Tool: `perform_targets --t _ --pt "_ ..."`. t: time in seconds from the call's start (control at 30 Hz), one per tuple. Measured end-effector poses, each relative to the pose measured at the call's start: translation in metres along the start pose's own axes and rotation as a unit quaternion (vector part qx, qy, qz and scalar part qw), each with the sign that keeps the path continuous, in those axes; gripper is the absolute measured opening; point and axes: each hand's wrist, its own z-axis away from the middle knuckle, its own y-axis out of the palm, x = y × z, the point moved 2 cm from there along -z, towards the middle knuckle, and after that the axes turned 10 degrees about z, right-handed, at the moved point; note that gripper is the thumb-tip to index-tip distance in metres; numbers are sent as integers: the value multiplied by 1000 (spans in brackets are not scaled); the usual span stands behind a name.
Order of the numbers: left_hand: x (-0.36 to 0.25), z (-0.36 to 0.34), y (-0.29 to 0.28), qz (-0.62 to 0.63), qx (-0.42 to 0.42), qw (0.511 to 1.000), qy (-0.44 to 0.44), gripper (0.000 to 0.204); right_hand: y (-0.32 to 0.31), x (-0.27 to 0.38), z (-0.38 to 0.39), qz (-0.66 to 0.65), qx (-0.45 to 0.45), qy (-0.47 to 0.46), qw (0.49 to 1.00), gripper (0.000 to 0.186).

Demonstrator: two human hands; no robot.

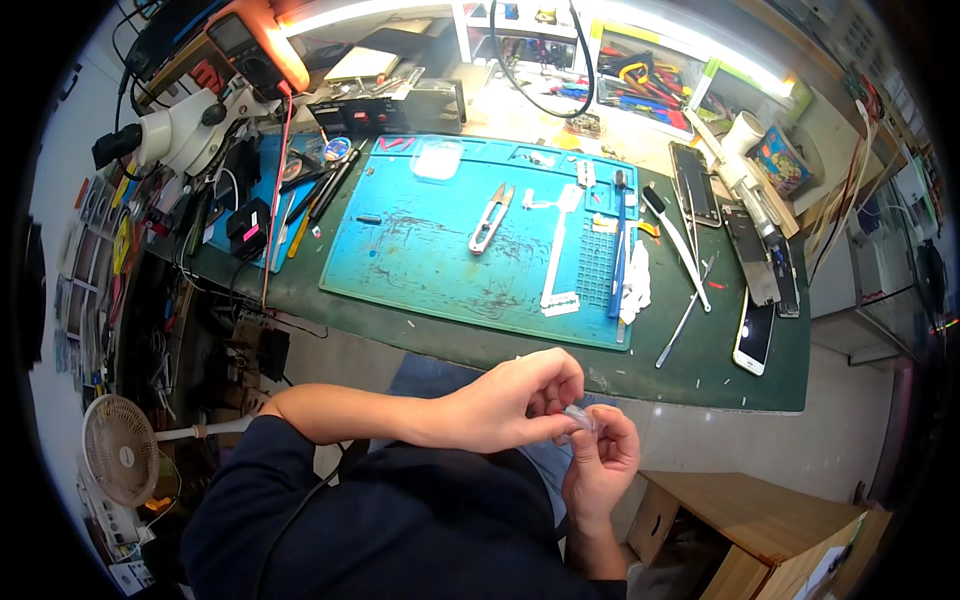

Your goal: The person applies cleaning spray to a toothbrush, brushes a small electronic component, then uses tweezers to handle and connect a small part to a white wire at a workbench.

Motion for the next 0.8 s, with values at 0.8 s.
perform_targets --t 0.8 --pt "-4 13 -57 -66 -33 997 21 11 -255 -241 -59 -154 -274 323 893 31"
